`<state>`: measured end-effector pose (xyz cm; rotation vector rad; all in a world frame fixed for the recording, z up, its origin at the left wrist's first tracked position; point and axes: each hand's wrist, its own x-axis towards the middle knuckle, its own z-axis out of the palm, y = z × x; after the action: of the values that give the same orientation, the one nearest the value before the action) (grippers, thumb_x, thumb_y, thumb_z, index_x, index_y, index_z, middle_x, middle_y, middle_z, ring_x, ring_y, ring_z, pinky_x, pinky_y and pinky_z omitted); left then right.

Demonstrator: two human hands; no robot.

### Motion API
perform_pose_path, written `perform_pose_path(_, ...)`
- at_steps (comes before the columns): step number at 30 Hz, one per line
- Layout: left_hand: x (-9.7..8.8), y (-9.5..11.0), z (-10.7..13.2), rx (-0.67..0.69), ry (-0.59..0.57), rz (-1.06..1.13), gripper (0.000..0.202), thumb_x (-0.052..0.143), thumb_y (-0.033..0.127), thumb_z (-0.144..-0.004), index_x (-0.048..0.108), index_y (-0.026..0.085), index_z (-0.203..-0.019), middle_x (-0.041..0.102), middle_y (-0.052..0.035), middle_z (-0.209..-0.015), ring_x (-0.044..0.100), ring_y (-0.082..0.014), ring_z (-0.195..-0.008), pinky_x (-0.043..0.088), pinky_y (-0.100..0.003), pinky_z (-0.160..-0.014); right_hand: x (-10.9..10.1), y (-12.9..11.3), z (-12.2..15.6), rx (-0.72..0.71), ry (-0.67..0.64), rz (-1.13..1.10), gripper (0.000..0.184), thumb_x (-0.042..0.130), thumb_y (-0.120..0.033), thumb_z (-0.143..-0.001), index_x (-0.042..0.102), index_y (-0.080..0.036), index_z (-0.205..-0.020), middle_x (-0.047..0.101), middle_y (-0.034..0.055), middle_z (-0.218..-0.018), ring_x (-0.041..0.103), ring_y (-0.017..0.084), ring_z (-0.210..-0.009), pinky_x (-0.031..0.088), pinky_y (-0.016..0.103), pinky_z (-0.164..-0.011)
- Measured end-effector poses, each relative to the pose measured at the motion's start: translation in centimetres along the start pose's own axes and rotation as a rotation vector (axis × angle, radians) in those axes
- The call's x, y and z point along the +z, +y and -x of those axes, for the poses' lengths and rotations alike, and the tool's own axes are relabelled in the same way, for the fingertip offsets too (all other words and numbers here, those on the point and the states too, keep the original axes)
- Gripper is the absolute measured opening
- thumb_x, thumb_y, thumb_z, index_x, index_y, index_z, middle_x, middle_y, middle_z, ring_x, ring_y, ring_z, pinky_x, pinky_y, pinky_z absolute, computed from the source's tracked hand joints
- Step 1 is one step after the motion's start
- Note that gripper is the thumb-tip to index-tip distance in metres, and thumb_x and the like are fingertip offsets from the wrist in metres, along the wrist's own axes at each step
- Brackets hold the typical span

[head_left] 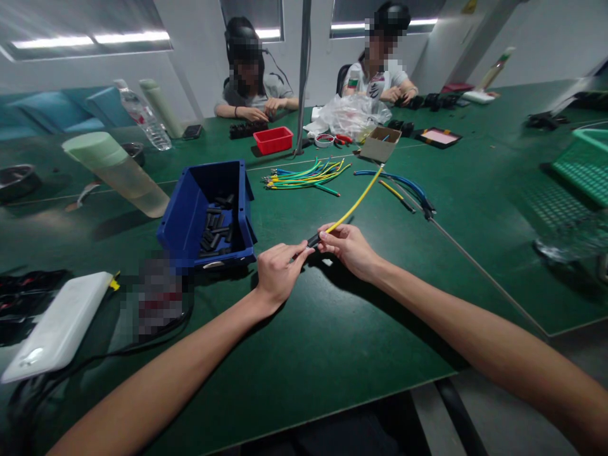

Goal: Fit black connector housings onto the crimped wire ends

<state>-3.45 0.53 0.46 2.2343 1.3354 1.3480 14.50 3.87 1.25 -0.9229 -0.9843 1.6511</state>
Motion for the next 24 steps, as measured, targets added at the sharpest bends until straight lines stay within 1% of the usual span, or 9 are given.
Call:
perform_pose_path(7, 0.04, 0.16, 0.10, -0.049, 0.038, 0.008, 0.018, 0.065, 0.034, -0.085, 0.076, 0.021, -0.091, 0.076, -0.0058, -0.080, 0.067, -0.0162, -0.062, 0.050, -0.029, -0.064, 0.00, -0.05, 0.07, -0.024, -0.005, 0.016, 0.029, 0.083, -0.030, -0.064, 0.065, -0.017, -0.083, 0.064, -0.0020, -0.070, 0.062, 0.010, -0.063, 0.050, 0.027, -0.066)
perform_pose_path(12, -0.04, 0.29, -0.03, -0.070, 0.063, 0.046, 0.016, 0.066, 0.033, -0.085, 0.076, 0.021, -0.087, 0.077, -0.0057, -0.083, 0.067, -0.0159, -0.062, 0.052, -0.030, -0.064, 0.13, 0.01, 0.09, -0.039, 0.005, 0.030, 0.031, 0.083, -0.032, -0.063, 0.065, -0.017, -0.084, 0.065, -0.0020, -0.070, 0.062, 0.011, -0.063, 0.051, 0.027, -0.067)
perform_pose_path(17, -0.02, 0.50, -0.20, -0.177, 0.099, 0.098, 0.018, 0.069, 0.037, -0.081, 0.077, 0.021, -0.085, 0.076, -0.0052, -0.082, 0.066, -0.0155, -0.059, 0.053, -0.030, -0.063, 0.24, -0.04, 0.20, -0.073, 0.023, 0.060, 0.033, 0.083, -0.034, -0.063, 0.065, -0.018, -0.085, 0.066, -0.0020, -0.070, 0.062, 0.011, -0.062, 0.052, 0.029, -0.069)
perform_pose_path(19, 0.03, 0.54, -0.23, -0.199, 0.103, 0.122, 0.019, 0.070, 0.037, -0.080, 0.077, 0.021, -0.086, 0.076, -0.0053, -0.082, 0.066, -0.0152, -0.058, 0.053, -0.029, -0.062, 0.25, -0.09, 0.20, -0.082, 0.025, 0.058, 0.033, 0.083, -0.034, -0.062, 0.065, -0.018, -0.085, 0.066, -0.0020, -0.070, 0.062, 0.011, -0.062, 0.052, 0.029, -0.068)
perform_pose_path(24, 0.01, 0.68, -0.29, -0.178, 0.087, 0.116, 0.019, 0.068, 0.033, -0.081, 0.076, 0.019, -0.091, 0.075, -0.0050, -0.077, 0.065, -0.0142, -0.057, 0.053, -0.028, -0.060, 0.18, -0.23, 0.12, -0.081, 0.019, 0.044, 0.031, 0.083, -0.033, -0.064, 0.064, -0.019, -0.085, 0.066, -0.0018, -0.072, 0.062, 0.011, -0.063, 0.052, 0.029, -0.068)
